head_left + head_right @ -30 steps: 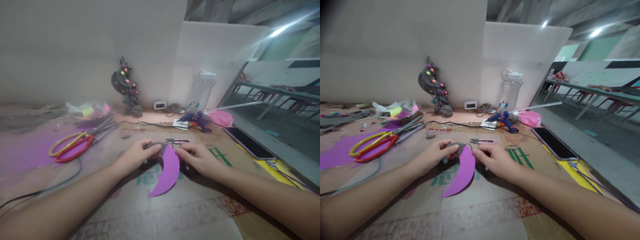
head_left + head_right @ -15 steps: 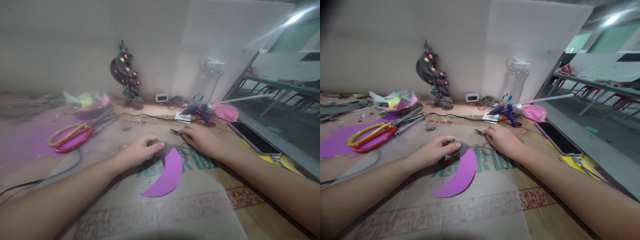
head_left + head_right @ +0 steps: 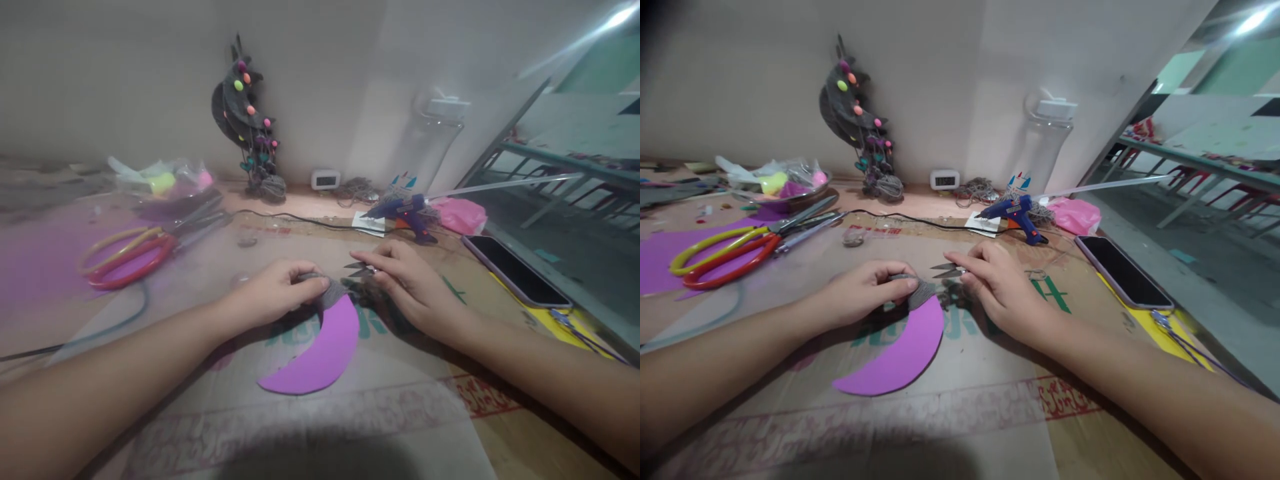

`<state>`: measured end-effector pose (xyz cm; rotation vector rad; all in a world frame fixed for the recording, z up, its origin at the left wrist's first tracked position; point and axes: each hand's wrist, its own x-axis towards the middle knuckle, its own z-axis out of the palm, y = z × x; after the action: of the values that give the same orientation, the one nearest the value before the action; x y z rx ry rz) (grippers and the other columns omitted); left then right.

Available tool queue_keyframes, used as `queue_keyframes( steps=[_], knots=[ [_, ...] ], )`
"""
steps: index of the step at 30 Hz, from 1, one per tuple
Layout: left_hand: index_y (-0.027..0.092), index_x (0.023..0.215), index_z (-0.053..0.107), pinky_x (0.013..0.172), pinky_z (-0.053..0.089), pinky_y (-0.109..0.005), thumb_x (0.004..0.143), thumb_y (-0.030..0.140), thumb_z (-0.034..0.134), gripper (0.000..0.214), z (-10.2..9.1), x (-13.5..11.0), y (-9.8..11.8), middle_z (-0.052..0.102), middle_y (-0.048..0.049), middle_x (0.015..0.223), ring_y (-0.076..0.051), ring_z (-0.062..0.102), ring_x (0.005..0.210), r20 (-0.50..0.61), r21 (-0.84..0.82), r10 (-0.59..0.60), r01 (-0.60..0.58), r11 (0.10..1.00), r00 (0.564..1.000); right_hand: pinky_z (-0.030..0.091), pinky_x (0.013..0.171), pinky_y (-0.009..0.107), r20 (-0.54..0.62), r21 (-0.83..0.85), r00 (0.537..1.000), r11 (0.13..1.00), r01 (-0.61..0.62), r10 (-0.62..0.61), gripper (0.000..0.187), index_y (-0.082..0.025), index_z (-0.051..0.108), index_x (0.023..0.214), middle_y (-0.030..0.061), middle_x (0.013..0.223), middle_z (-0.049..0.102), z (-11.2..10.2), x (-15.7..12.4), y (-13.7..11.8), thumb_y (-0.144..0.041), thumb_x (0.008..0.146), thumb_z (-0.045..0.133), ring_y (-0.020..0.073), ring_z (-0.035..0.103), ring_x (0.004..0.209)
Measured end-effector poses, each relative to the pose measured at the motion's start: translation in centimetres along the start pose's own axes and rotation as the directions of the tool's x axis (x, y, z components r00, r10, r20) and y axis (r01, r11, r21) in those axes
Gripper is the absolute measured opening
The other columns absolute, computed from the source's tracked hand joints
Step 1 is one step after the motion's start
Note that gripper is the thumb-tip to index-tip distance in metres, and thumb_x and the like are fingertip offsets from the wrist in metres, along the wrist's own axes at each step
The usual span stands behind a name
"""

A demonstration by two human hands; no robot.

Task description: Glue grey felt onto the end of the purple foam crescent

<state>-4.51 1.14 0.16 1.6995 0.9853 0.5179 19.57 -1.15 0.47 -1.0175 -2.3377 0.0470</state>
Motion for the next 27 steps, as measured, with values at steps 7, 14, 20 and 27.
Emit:
queue_keyframes(
  steps=[7,14,20,27],
  knots=[
    [0.017,0.081,0.061,0.042,0.028,-0.021,0.084,0.047,0.05,0.032,-0.06,-0.02,0.0,0.052,0.0027,0.057,-0.009,0.044,0.047,0.005,0.064,-0.013,0.012,0.998,1.0,0.041,0.07,0.035,-0.004,-0.07,0.995,0.993,0.096,-0.097,0.028,-0.019,0.064,0.114,0.0081,0.089,0.055,0.1,0.11,-0.3,-0.021,0.092,0.048,0.0203,0.051,0.082],
    [0.017,0.083,0.063,0.044,0.029,-0.022,0.085,0.047,0.049,0.033,-0.13,-0.13,0.16,0.051,0.0028,0.058,-0.009,0.044,0.049,0.006,0.144,0.01,-0.01,0.989,1.0,0.04,0.07,0.035,0.036,-0.103,0.994,0.989,0.107,-0.104,0.028,-0.017,0.065,0.113,0.009,0.088,0.057,0.26,0.16,-0.33,-0.019,0.092,0.047,0.02,0.051,0.081],
    [0.017,0.08,0.062,0.044,0.029,-0.022,0.084,0.045,0.05,0.031,-0.23,-0.17,0.24,0.051,0.0025,0.059,-0.009,0.043,0.05,0.035,0.105,-0.007,0.003,0.995,0.999,0.04,0.071,0.035,0.063,-0.071,0.993,0.992,0.101,-0.097,0.027,-0.017,0.066,0.111,0.0089,0.088,0.056,0.36,0.13,-0.31,-0.019,0.093,0.046,0.0195,0.051,0.081],
    [0.017,0.078,0.062,0.044,0.029,-0.023,0.082,0.045,0.051,0.03,-0.26,-0.17,0.25,0.052,0.002,0.06,-0.01,0.042,0.05,0.048,0.066,-0.005,0.002,0.998,0.999,0.041,0.07,0.033,0.08,-0.05,0.992,0.994,0.1,-0.096,0.028,-0.021,0.066,0.112,0.0077,0.087,0.057,0.43,0.15,-0.21,-0.02,0.094,0.044,0.0186,0.051,0.08]
  ],
)
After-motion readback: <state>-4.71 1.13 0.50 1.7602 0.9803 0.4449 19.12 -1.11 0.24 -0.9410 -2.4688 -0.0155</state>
